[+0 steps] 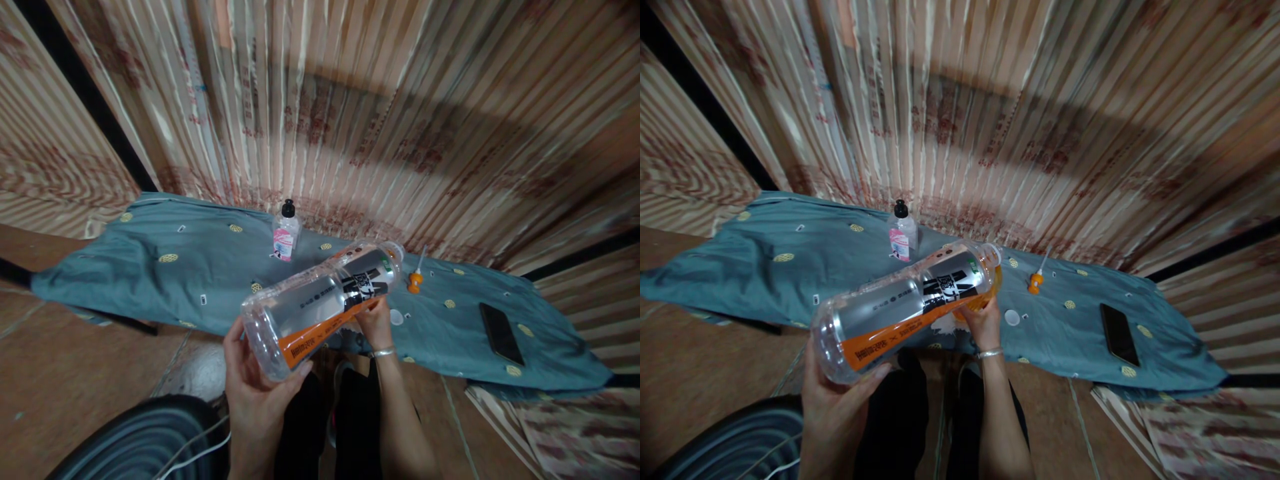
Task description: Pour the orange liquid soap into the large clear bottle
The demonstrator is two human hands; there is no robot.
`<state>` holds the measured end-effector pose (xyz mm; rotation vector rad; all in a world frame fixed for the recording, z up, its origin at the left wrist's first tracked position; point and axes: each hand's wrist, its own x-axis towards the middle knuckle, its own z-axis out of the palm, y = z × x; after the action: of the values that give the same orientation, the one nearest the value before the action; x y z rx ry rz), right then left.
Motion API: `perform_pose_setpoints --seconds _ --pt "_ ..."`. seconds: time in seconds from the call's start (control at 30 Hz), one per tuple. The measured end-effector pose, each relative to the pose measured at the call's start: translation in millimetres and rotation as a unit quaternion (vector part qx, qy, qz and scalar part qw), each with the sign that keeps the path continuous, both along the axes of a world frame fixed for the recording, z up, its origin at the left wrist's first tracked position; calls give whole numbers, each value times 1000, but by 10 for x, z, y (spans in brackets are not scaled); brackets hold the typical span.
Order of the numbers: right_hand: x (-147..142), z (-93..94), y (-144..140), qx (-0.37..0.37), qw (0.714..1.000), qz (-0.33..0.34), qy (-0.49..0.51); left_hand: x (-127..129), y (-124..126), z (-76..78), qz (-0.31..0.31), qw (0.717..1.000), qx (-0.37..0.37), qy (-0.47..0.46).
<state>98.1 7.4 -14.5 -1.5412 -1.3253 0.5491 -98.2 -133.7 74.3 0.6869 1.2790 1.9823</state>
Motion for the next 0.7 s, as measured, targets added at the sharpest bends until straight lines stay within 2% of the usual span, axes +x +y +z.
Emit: perform_pose_setpoints --seconds 0.53,0.7 --pt "18 -26 4 5 1000 1 10 -2 4 -21 7 1000 -12 -3" --pt "12 -19 3 -3 1000 0 8 -2 3 -15 3 1000 5 11"
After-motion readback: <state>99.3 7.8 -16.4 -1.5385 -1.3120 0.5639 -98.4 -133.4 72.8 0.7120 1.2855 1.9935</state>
